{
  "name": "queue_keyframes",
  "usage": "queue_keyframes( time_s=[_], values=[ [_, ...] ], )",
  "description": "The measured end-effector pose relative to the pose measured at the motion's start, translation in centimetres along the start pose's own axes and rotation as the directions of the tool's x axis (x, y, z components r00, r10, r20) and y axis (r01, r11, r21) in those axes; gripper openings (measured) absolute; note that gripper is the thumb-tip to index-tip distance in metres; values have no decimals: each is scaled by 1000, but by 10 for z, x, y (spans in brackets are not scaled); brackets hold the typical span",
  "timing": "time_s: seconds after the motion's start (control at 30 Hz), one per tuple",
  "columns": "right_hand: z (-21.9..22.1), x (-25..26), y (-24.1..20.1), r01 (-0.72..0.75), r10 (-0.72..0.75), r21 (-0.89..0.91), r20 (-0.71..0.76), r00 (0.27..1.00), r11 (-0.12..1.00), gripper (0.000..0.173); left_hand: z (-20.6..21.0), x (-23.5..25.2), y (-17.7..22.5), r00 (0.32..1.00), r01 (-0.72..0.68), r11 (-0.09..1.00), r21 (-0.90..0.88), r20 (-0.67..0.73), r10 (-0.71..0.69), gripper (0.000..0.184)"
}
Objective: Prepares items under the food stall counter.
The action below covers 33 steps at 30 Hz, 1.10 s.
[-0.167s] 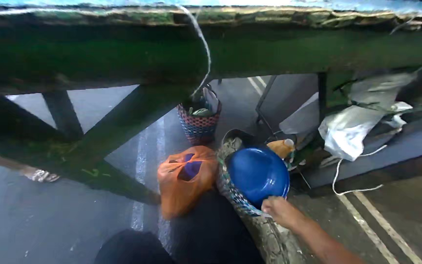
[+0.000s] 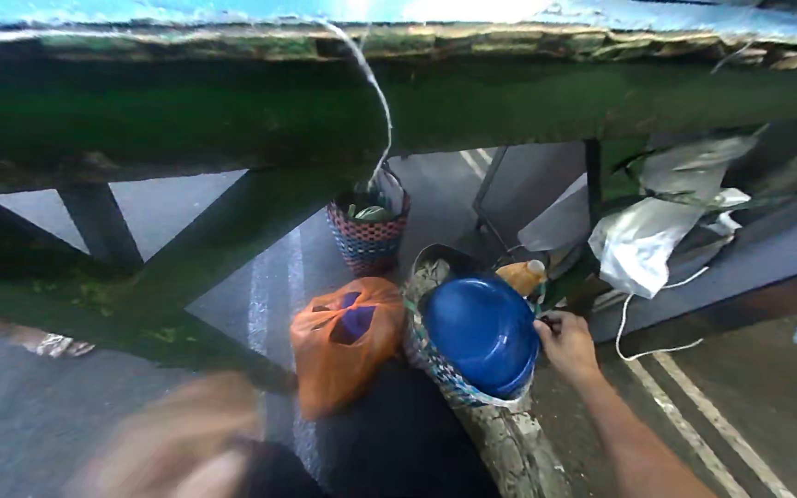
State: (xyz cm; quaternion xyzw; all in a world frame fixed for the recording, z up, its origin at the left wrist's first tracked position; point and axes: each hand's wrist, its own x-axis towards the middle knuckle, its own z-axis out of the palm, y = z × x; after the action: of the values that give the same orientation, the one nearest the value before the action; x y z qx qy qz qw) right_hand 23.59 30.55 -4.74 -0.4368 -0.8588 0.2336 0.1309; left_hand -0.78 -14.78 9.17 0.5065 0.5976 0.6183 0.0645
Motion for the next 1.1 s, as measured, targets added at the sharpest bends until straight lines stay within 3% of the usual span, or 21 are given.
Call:
queue_keyframes(
  time_s=[0.07, 0.13, 0.17, 0.2, 0.23, 0.3, 0.37, 0.43, 0.53, 0.63, 0.7, 0.87, 0.93, 1.0, 1.1],
  values=[
    [3, 23, -3, -46, 49, 39, -69, 996, 998, 56, 55, -14, -58, 945, 312, 950, 1, 99, -311, 45],
    [12, 43, -7, 16, -9, 59, -122, 992, 998, 59, 98, -8, -93, 724, 663, 748, 15, 243, -646, 80],
    [16, 52, -7, 71, -62, 56, -142, 988, 996, 61, 116, -1, -107, 622, 758, 652, 5, 293, -726, 94],
    [19, 60, -6, 117, -110, 45, -142, 984, 992, 64, 132, 5, -117, 569, 801, 599, -3, 318, -758, 105],
    [22, 67, -5, 157, -151, 29, -132, 980, 987, 69, 145, 11, -125, 557, 810, 586, -18, 332, -761, 113],
    [28, 74, -3, 194, -185, 54, -138, 973, 980, 77, 169, 22, -134, 608, 774, 629, -69, 357, -709, 117],
    [29, 75, -6, 137, -115, 131, -164, 980, 982, 82, 192, 30, -136, 651, 723, 689, -50, 382, -656, 109],
    [28, 75, -17, 13, 14, 166, -157, 988, 986, 88, 208, 35, -128, 629, 713, 701, 13, 430, -648, 98],
    [26, 75, -31, -179, 184, 108, -44, 982, 978, 87, 223, 26, -124, 632, 687, 725, 54, 447, -633, 101],
    [27, 78, -33, -203, 200, 140, 32, 979, 969, 75, 225, 15, -124, 640, 683, 728, 64, 429, -638, 103],
    [26, 76, -39, -157, 160, 135, -12, 987, 978, 68, 217, 11, -125, 608, 709, 695, 117, 398, -687, 91],
    [24, 42, -49, -121, 180, 214, -280, 943, 969, 79, 199, -5, -127, 577, 759, 630, 163, 278, -768, 48],
    [45, 14, -32, -155, 230, 281, -258, 938, 947, 85, 194, -14, -129, 593, 753, 643, 142, 278, -756, 38],
    [70, -10, -19, -250, 325, 328, -200, 924, 911, 89, 192, -24, -133, 654, 711, 696, 96, 271, -706, 33],
    [82, -20, -24, -321, 422, 363, -245, 873, 875, 81, 185, -34, -138, 673, 704, 708, 57, 262, -691, 29]
  ],
)
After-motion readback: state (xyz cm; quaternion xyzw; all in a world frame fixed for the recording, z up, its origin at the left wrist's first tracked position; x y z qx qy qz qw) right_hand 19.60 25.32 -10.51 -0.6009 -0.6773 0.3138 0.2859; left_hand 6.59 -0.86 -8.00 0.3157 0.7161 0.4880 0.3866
